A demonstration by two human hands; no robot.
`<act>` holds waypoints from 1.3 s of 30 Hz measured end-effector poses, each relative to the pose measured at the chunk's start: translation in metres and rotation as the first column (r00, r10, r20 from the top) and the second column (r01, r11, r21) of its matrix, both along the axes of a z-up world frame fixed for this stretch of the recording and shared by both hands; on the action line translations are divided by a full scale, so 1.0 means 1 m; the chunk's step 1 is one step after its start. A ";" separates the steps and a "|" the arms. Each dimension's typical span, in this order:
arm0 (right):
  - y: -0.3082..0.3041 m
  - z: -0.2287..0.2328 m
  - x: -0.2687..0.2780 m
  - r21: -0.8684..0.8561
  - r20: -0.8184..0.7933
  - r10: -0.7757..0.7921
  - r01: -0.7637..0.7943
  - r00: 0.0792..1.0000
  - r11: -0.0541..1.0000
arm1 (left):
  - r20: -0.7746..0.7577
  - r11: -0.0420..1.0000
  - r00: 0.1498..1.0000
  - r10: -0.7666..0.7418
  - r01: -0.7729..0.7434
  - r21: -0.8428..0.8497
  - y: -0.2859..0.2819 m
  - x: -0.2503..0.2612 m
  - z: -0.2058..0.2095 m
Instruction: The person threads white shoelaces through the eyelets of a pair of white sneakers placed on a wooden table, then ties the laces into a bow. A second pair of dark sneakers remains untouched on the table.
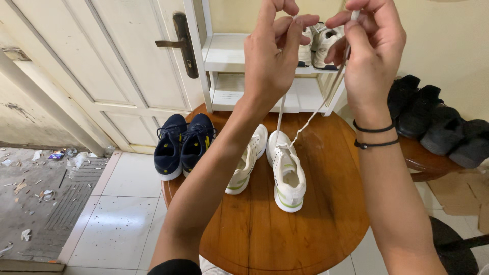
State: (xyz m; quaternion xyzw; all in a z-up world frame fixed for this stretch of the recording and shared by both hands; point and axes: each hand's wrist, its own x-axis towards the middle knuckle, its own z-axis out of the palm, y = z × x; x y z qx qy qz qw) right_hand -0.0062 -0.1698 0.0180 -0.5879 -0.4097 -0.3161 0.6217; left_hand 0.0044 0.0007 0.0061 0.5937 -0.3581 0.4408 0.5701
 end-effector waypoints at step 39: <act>0.004 -0.270 0.043 -0.936 -0.075 -0.909 0.284 0.410 0.206 | -0.469 0.514 0.440 0.766 0.020 0.858 -0.002 0.092 -0.306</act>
